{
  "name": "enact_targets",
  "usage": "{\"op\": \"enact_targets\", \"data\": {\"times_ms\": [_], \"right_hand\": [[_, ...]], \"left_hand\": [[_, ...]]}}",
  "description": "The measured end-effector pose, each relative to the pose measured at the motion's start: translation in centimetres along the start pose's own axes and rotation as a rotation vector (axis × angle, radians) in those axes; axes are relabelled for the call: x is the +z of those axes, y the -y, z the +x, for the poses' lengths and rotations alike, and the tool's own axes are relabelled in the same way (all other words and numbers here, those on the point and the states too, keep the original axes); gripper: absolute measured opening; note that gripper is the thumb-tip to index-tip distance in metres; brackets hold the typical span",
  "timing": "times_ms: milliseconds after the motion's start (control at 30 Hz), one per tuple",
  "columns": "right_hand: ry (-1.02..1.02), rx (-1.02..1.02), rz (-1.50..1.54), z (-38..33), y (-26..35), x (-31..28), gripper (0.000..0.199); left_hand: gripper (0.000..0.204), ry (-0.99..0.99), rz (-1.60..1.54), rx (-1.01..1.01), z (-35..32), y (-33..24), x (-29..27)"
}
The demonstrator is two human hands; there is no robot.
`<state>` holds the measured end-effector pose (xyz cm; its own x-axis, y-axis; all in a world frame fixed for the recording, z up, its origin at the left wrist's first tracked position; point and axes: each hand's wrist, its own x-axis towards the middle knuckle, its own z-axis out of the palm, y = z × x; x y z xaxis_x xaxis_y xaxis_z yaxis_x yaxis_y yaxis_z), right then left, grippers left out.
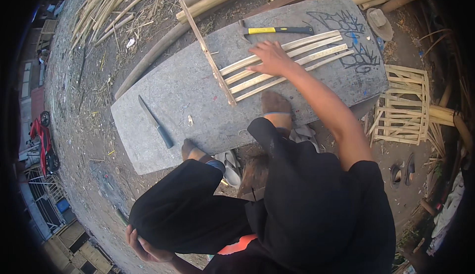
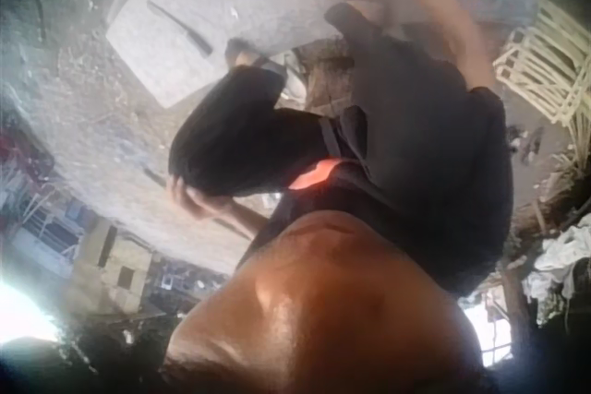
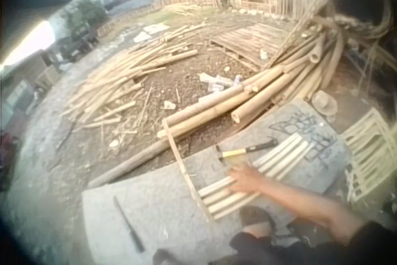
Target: The person constructs a bamboo panel by hammering bamboo strips onto cross-beams and kemudian scrapes a separate bamboo strip with a knife.
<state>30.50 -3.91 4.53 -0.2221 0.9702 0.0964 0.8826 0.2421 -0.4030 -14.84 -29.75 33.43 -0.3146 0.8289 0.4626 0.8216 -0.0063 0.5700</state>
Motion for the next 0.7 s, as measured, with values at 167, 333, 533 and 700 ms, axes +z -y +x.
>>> {"op": "enact_targets", "data": {"times_ms": [167,333,533,700], "right_hand": [[-0.042,0.032,-0.034,-1.1,1.9,2.5,0.046],[-0.118,0.061,0.006,-1.5,1.7,3.8,0.035],[-0.118,0.05,0.056,-2.1,2.3,4.2,0.032],[-0.196,0.062,0.016,-2.9,2.7,5.1,0.031]], "left_hand": [[0.035,0.031,0.06,0.036,0.0,0.5,-0.3],[0.035,0.034,0.043,0.044,0.1,0.3,-0.1],[0.034,0.037,0.072,0.032,0.2,0.0,0.0],[0.035,0.032,0.061,0.01,0.2,-0.1,0.1]]}}
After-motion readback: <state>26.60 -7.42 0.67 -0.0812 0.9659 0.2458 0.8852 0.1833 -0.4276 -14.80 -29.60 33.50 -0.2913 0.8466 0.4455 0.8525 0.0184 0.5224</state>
